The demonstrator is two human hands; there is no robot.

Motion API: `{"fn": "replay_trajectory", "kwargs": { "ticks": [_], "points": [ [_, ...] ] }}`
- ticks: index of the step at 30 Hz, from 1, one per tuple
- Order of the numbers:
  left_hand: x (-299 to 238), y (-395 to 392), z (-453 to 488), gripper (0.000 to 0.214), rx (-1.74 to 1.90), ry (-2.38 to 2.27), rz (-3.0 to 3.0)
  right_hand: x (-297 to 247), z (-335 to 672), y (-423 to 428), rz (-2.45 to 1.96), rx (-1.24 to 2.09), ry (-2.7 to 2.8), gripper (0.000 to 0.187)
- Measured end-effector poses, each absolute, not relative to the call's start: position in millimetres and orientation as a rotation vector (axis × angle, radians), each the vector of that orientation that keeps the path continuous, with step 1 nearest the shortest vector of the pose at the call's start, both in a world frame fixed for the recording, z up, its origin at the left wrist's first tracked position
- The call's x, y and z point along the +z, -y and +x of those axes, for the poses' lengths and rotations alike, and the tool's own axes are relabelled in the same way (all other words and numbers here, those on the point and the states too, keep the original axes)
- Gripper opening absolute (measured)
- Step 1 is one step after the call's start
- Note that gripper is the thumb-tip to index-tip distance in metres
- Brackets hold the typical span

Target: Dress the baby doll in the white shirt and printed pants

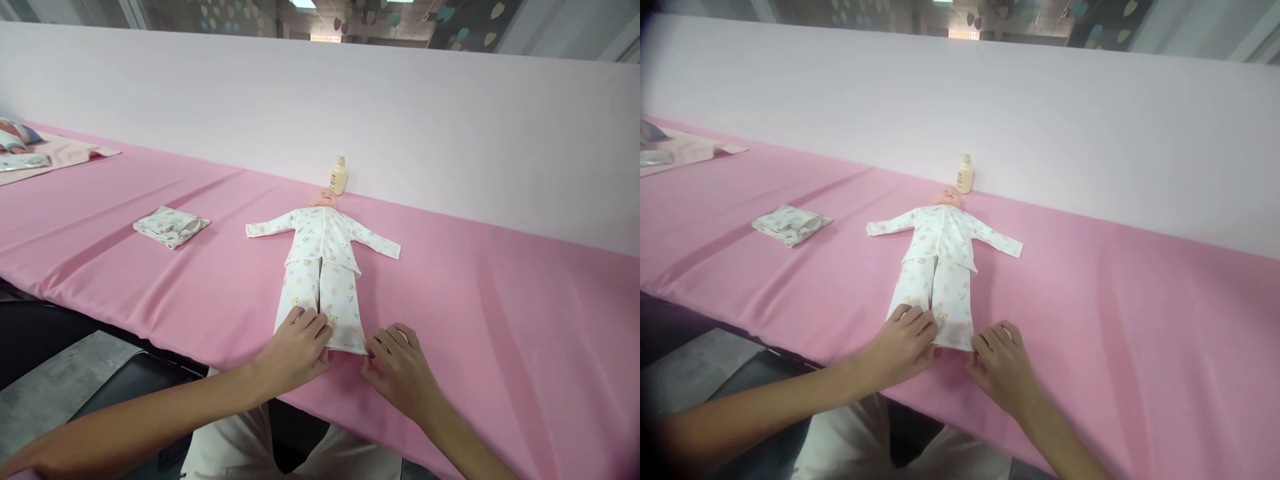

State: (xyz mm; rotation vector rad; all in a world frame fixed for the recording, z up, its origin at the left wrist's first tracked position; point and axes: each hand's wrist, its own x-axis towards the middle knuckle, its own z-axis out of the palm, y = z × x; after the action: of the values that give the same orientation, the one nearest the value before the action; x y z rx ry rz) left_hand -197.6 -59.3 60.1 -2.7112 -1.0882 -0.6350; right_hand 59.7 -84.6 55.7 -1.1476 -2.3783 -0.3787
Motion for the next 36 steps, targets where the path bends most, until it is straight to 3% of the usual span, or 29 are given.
{"fn": "replay_trajectory", "kwargs": {
  "ticks": [7, 12, 18, 22, 28, 36],
  "points": [
    [73.8, 60.0, -233.2, 0.008, -0.852, 1.325, -2.944, 54.5, 83.1, 78.2, -1.147, -0.197, 2.422, 0.019],
    [78.5, -27.3, -301.1, 0.015, -0.949, 1.527, -2.633, 53.0, 129.3, 20.2, -1.423, -0.116, 2.207, 0.008],
    [58.7, -184.3, -341.7, 0.07, -0.721, 1.688, -2.456, 42.8, 139.7, -123.4, -1.636, -0.123, 2.05, 0.049],
    [53.2, -237.1, -321.4, 0.069, -0.577, 1.766, -2.481, 38.3, 115.9, -201.5, -1.662, -0.12, 2.119, 0.062],
    [50.3, -270.5, -300.2, 0.048, -0.421, 1.738, -2.5, 50.4, 111.1, -238.3, -1.675, -0.256, 2.353, 0.034],
    [47.3, -298.1, -303.7, 0.049, -0.392, 1.686, -2.479, 59.7, 139.5, -225.8, -1.661, -0.43, 2.332, 0.03]
  ]
}}
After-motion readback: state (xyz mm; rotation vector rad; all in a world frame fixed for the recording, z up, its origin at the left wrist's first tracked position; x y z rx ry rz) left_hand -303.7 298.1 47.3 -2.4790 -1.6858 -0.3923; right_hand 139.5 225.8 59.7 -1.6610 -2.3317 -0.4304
